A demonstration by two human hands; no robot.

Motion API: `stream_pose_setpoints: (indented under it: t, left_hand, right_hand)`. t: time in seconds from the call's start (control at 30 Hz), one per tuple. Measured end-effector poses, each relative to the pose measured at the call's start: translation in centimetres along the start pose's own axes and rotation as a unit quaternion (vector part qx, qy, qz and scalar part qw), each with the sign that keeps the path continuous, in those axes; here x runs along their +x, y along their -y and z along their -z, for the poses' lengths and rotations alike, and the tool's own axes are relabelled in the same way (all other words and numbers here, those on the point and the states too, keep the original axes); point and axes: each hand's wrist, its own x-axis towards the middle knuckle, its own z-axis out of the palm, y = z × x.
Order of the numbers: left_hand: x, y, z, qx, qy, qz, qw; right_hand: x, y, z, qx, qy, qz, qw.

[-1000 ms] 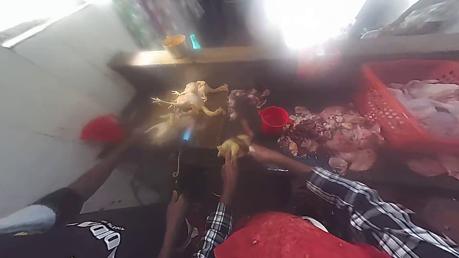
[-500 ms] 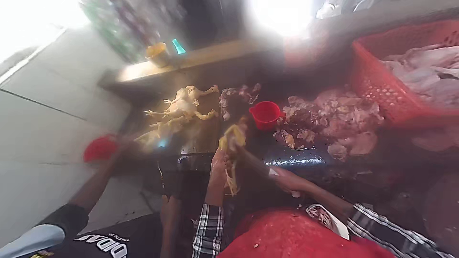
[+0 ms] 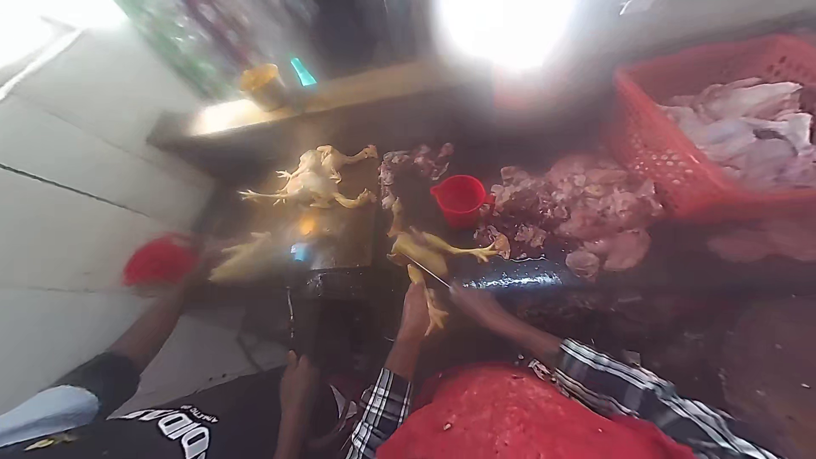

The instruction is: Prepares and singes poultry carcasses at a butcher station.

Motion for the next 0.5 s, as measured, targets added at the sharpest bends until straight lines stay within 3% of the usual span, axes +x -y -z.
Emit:
stream_pose_setpoints:
  t: [0.1, 0.2, 0.23, 0.3, 0.33, 0.4, 0.5]
  left_hand:
    - [-1.2, 0.3, -0.9, -0.03, 0.008, 0.014, 0.999]
    - [-1.2, -0.7, 0.6, -0.066, 0.01, 0.034, 0.997]
    - [-0.8, -1.1, 1.7, -0.023, 0.01, 0.026, 0.999]
    - [0.2, -1.8, 4.6, 0.204, -0.017, -0.037, 0.978]
    - [1.0, -2.3, 5.8, 0.342, -0.046, -0.088, 0.935]
    - [2.5, -4.3, 6.8, 0.58, -0.074, -0.182, 0.791]
    - [5.6, -6.7, 5.3, 0.742, 0.028, -0.313, 0.592]
  right_hand:
    - [2.9, 1.6, -0.7, 0.053, 0.007, -0.021, 0.998]
    - [0.8, -1.2, -4.4, 0.147, 0.01, -0.005, 0.989]
    - [-0.8, -2.9, -5.6, 0.164, 0.031, -0.001, 0.986]
    - [-4.4, -6.6, -7.2, 0.164, 0.078, 0.008, 0.983]
    - [-5.9, -8.2, -7.5, 0.153, 0.094, 0.01, 0.984]
    - [-8.2, -10.3, -6.9, 0.151, 0.088, 0.004, 0.985]
    - [-8.6, -11.2, -5.5, 0.18, -0.01, -0.007, 0.984]
